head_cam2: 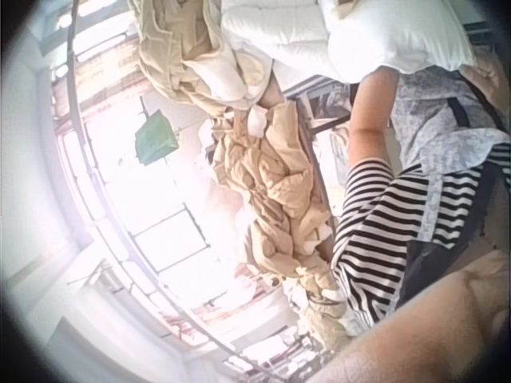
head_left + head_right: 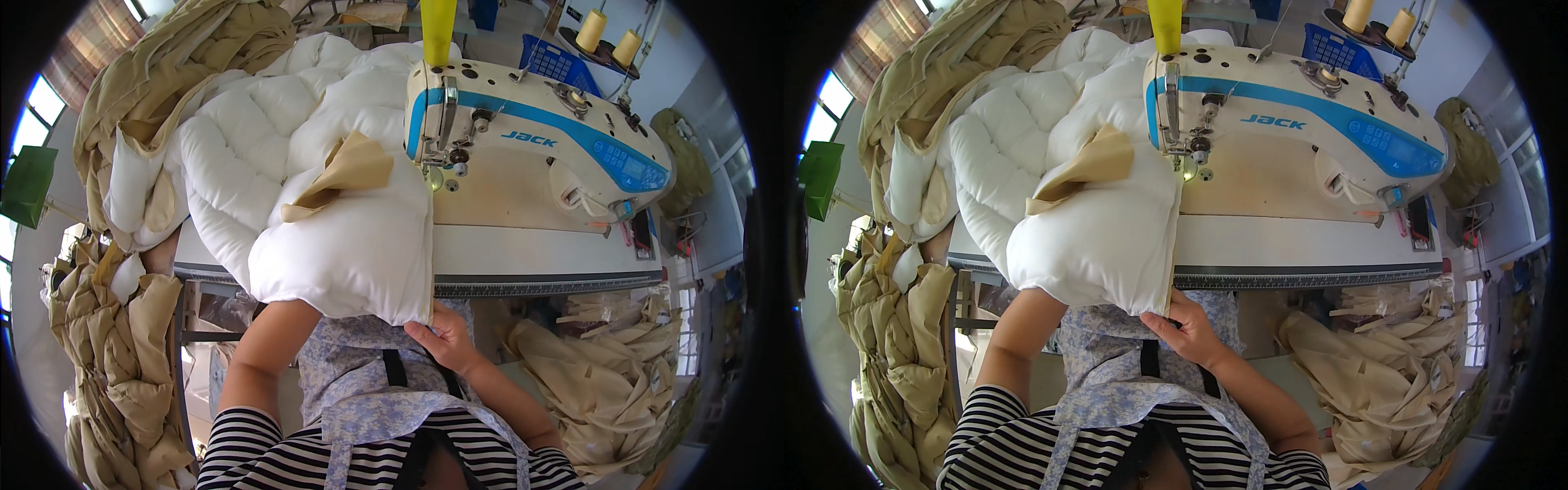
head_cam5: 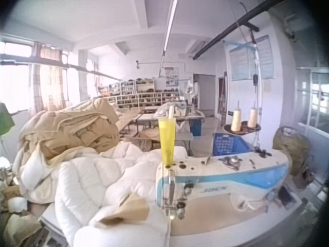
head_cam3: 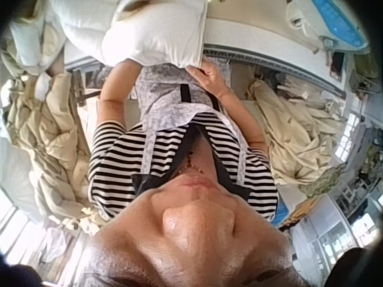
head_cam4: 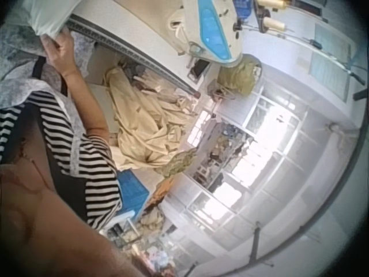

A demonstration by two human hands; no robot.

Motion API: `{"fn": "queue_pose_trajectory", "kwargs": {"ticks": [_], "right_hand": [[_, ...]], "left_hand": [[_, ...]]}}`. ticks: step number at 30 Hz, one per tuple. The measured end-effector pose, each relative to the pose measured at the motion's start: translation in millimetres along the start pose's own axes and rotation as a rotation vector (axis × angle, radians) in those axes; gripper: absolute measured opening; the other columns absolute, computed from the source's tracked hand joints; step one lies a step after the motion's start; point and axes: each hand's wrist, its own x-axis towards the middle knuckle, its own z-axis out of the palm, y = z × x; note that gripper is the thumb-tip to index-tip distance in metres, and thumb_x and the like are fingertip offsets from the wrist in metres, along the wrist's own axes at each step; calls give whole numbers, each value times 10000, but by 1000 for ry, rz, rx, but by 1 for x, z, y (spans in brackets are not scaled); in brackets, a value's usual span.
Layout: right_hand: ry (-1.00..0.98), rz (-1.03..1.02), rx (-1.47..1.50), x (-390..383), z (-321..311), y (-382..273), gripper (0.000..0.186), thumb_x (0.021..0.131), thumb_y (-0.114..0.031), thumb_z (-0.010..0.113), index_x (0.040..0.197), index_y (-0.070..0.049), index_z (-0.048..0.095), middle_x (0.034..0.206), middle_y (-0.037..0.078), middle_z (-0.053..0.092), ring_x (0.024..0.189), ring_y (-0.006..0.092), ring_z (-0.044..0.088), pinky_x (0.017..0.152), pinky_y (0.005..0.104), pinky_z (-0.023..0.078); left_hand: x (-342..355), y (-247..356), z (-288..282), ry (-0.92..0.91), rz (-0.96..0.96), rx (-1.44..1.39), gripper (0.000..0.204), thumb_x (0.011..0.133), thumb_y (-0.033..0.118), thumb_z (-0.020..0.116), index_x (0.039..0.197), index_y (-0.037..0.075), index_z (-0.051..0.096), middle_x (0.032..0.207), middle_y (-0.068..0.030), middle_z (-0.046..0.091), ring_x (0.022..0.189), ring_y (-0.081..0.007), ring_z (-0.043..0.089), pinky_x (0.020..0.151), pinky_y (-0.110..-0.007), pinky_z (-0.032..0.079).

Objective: The person aligns a zipper on a beige puffer jacket and sews it using a sewing machine. They guide the fabric under the needle, adjust the jacket layers, and continue stitching along the zipper line. The person then inspects the sewn section and prepares the next segment for stitching.

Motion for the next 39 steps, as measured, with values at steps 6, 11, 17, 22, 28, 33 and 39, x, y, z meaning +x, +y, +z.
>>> {"fn": "queue_pose_trajectory", "kwargs": {"ticks": [6,11,17,22,28,33,39], "right_hand": [[-23,0,-47,0,1,3,245,975,-142,681,1172,0,719,1303,154,631,1163,254,618,971,331,475],[-11,24,-23,-4,0,4,245,977,-152,681,1169,-6,723,1274,148,644,1149,247,624,961,332,482],[-3,12,58,7,1,-4,242,973,-148,690,1160,2,721,1254,133,652,1058,208,649,884,307,498],[3,-28,79,8,0,-8,223,979,-141,680,1147,0,721,1252,121,653,1045,198,646,880,317,502],[-25,-81,-315,-8,5,19,289,976,-159,663,1222,-6,673,1253,180,629,1153,346,597,955,390,495],[119,-180,-737,-25,-4,24,483,812,-40,704,1281,5,600,1386,172,533,1249,394,530,1031,447,464],[163,-244,-1113,-5,-31,17,507,728,-21,764,1215,-56,627,1358,97,568,1333,317,508,1149,480,410]], "left_hand": [[-5,-1,-13,-29,-13,10,338,987,167,560,1301,45,533,1087,-126,683,765,-245,700,559,-353,545],[-1,-1,-5,3,21,49,329,982,160,562,1289,43,540,1084,-127,685,767,-247,701,568,-356,546],[2,1,4,20,36,77,318,977,151,564,1275,41,549,1080,-128,687,769,-249,703,579,-359,547],[0,0,0,19,48,99,309,972,144,565,1263,39,556,1077,-128,689,771,-251,704,587,-361,548],[-10,-9,-22,6,52,147,299,966,135,567,1248,37,565,1074,-129,692,774,-253,706,598,-364,549],[-4,-12,-28,11,80,191,290,962,128,569,1236,35,572,1071,-130,694,776,-255,707,607,-367,550],[-1,-11,-35,6,88,221,280,956,119,570,1222,32,581,1067,-131,696,778,-257,709,618,-370,551]]}}
